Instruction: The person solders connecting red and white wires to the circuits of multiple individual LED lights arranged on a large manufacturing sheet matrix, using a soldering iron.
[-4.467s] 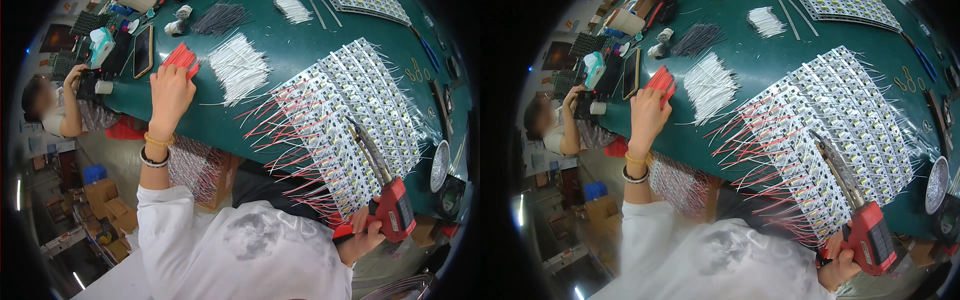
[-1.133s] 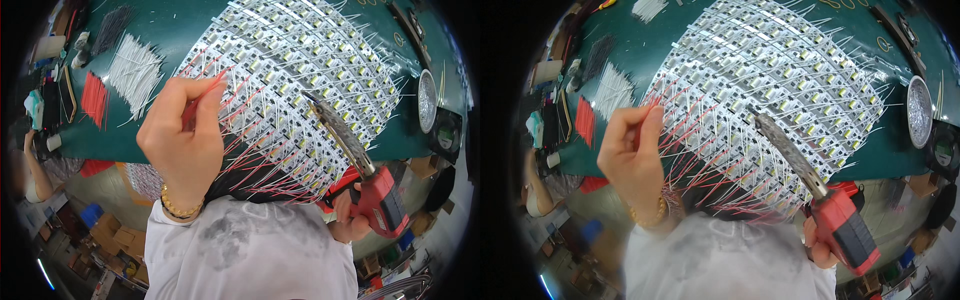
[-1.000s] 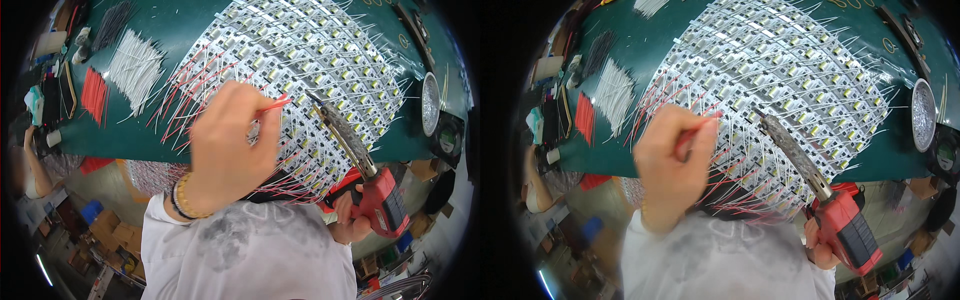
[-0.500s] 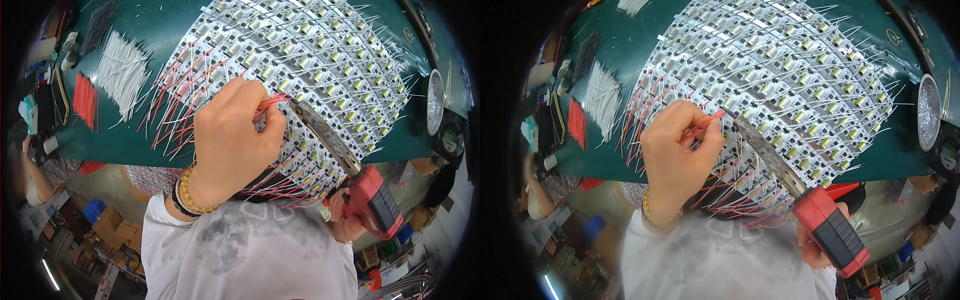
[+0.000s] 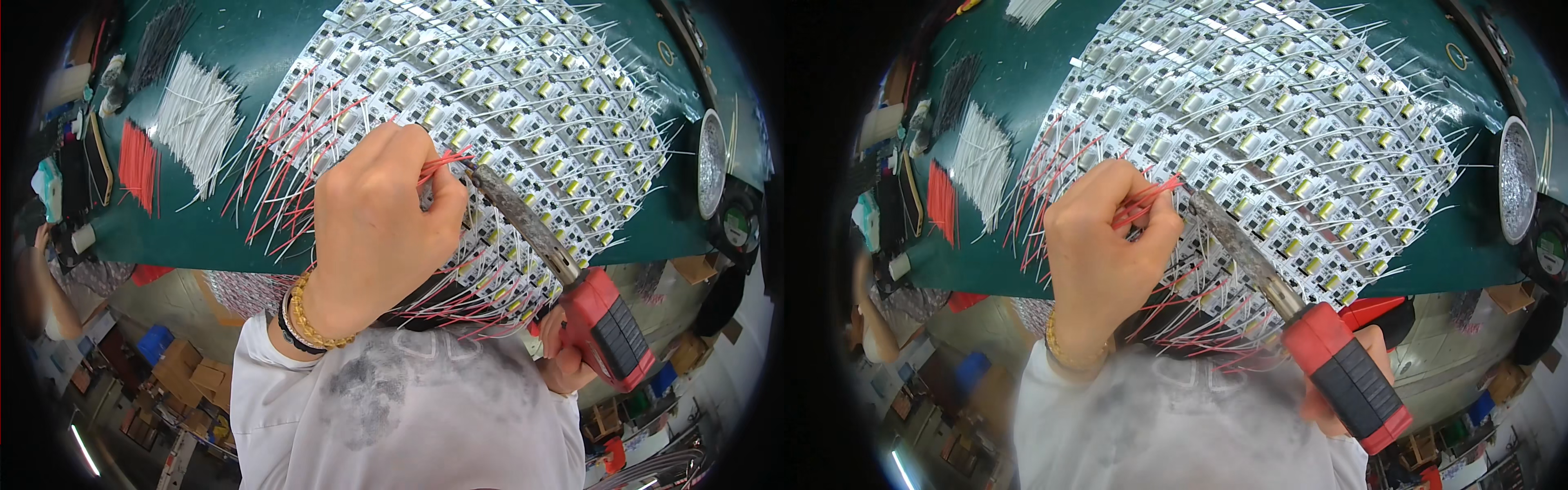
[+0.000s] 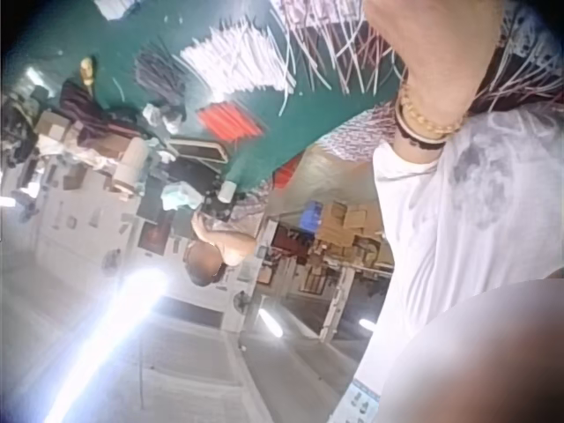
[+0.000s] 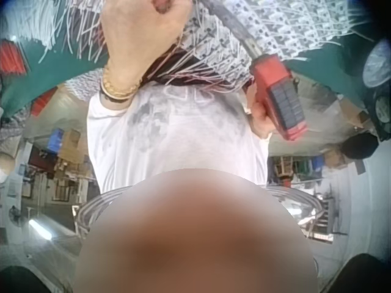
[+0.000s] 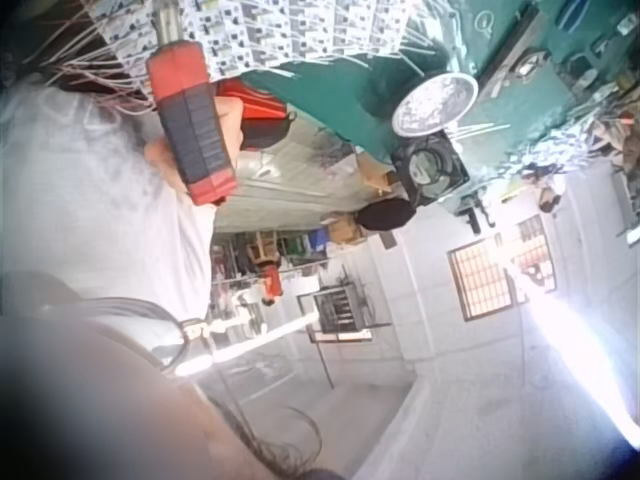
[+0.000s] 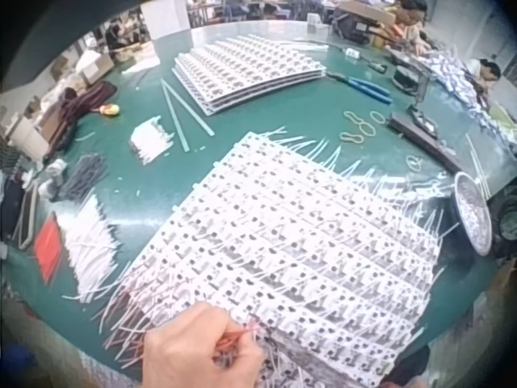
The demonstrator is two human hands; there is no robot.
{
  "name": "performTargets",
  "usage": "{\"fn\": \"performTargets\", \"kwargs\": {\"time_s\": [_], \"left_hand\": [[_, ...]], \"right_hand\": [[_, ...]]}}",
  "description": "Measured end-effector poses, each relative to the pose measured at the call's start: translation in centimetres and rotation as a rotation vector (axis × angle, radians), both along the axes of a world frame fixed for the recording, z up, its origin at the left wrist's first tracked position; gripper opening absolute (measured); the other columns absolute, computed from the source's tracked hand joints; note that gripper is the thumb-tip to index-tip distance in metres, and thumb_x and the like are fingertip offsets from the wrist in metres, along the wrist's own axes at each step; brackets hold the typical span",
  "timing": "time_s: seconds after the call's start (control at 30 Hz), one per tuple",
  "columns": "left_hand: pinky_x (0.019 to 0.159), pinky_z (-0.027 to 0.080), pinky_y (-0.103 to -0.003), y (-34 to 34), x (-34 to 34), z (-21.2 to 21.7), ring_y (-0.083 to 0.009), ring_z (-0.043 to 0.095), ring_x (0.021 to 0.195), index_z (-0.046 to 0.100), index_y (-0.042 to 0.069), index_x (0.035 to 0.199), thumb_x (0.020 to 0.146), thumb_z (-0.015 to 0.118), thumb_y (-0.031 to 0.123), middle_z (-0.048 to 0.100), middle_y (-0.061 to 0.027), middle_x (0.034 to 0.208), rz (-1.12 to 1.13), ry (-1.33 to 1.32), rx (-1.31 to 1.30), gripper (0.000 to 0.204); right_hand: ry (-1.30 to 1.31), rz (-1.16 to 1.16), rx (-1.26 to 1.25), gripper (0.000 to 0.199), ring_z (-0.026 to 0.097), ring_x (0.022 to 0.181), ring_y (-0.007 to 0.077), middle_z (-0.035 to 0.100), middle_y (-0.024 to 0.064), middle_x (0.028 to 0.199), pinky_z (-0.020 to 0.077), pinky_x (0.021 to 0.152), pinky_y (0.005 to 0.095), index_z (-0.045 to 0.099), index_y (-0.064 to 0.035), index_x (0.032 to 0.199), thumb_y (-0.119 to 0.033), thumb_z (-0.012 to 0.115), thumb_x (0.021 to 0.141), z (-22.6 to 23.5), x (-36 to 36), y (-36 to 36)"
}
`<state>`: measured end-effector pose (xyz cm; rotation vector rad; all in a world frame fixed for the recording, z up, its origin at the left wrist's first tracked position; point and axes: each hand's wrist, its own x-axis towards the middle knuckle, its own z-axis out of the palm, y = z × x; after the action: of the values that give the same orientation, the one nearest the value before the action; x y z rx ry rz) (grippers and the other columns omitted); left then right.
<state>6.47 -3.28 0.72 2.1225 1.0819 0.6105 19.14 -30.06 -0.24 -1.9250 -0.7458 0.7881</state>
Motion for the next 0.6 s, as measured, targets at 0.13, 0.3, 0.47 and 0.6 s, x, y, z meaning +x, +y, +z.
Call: {"fn": "performTargets", "kwargs": {"time_s": [0.13,0.3,0.47,0.6], "left_hand": [[0.049,0.038,-0.029,0.2,-0.1,0.1,-0.0164,0.049,0.052,0.054,-0.001,0.068,0.071,0.066,-0.002,0.052,-0.0081,0.06,-0.032,0.022,0.024,0.013],[0.045,0.04,-0.038,0.4,-0.2,-0.3,-0.0273,0.051,0.049,0.05,0.002,0.066,0.07,0.065,0.0,0.051,-0.01,0.061,-0.076,0.011,0.067,0.016],[0.048,0.041,-0.038,0.2,-0.3,-0.2,-0.0284,0.053,0.054,0.051,0.001,0.068,0.071,0.066,-0.001,0.052,-0.0115,0.064,-0.09,0.005,0.073,0.015],[0.051,0.043,-0.038,-0.5,-0.6,0.3,-0.029,0.055,0.057,0.053,0.0,0.073,0.074,0.066,-0.001,0.054,-0.0122,0.068,-0.038,0.027,0.038,0.013]], "right_hand": [[0.426,-0.078,0.079,0.032,0.054,0.07,0.0121,0.055,0.0043,0.082,0.0389,0.059,0.023,0.048,-0.0005,0.089,-0.029,0.062,0.083,0.2,0.1,-1.0],[0.485,-0.219,0.239,0.037,0.056,0.082,0.0143,0.057,0.0071,0.093,0.0422,0.068,0.0266,0.052,0.0002,0.098,-0.034,0.057,0.086,-1.1,-0.1,-1.7],[0.213,-0.169,0.168,0.042,0.055,0.088,0.019,0.058,0.0102,0.098,0.0427,0.075,0.0314,0.06,0.0027,0.108,-0.033,0.058,0.086,-0.5,-1.0,1.3],[0.1,-0.041,0.189,0.041,0.056,0.086,0.0193,0.058,0.0096,0.098,0.0425,0.074,0.0306,0.065,0.0038,0.11,-0.03,0.061,0.087,-0.8,-0.8,1.1]]}}
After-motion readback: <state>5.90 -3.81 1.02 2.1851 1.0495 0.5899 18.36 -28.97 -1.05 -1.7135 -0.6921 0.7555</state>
